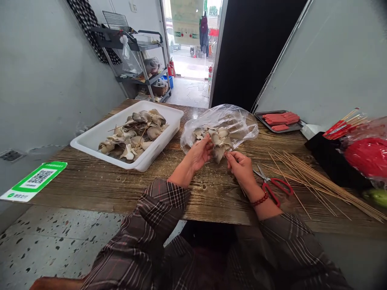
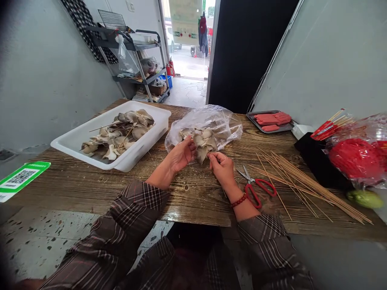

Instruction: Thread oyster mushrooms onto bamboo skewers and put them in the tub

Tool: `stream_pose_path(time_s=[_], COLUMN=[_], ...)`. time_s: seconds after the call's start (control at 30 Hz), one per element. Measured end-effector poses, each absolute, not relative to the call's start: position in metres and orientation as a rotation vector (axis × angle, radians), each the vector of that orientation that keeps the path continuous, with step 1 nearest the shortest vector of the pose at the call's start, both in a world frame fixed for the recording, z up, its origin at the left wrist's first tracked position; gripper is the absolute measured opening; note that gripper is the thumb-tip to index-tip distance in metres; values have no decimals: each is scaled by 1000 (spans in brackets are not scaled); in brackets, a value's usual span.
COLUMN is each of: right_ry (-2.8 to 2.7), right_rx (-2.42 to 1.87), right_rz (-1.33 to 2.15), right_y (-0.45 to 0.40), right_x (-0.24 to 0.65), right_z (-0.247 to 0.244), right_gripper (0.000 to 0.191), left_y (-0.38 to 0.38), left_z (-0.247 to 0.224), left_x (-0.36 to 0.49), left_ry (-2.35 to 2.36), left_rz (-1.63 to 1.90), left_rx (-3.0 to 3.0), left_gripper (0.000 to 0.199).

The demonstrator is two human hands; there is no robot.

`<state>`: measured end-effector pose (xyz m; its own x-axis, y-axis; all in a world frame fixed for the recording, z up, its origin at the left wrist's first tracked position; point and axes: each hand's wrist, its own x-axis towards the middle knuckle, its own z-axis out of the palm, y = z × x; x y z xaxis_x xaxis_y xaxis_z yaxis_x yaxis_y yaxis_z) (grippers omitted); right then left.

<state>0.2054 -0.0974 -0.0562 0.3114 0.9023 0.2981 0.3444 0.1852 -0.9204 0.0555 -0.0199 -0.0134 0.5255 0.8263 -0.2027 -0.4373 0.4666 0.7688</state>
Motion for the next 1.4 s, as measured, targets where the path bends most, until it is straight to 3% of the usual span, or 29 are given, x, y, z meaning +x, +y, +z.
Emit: stream_pose_path(time_s=[0.3, 0.67, 0.87, 1.03, 1.17, 1.4], right_ry=[-1355, -1184, -1215, -1244, -1262, -1304], right_rx=[-1466, -1554, -1568, -1551, -1561, -1530], right_rz=[393, 206, 207, 207, 198, 186], right_y=[-100, -99, -101, -101, -101, -100], right_x=[209, 241, 236, 233, 232, 232], right_z=[-51, -47, -45, -43, -44, -47], right_gripper=[32, 32, 33, 32, 30, 30], left_y=[-23, 7, 6, -6, -5, 10], left_z=[-13, -28, -34, -30, -33, -37], left_x=[53, 38, 40, 40, 41, 36], left_ry=[637, 933, 1288, 1502, 1482, 1156], left_rz=[825, 1180, 933, 613, 560, 953], left_rx=[869, 1190, 2041, 2407, 2400, 1807], left_gripper=[34, 15, 9, 23, 13, 12])
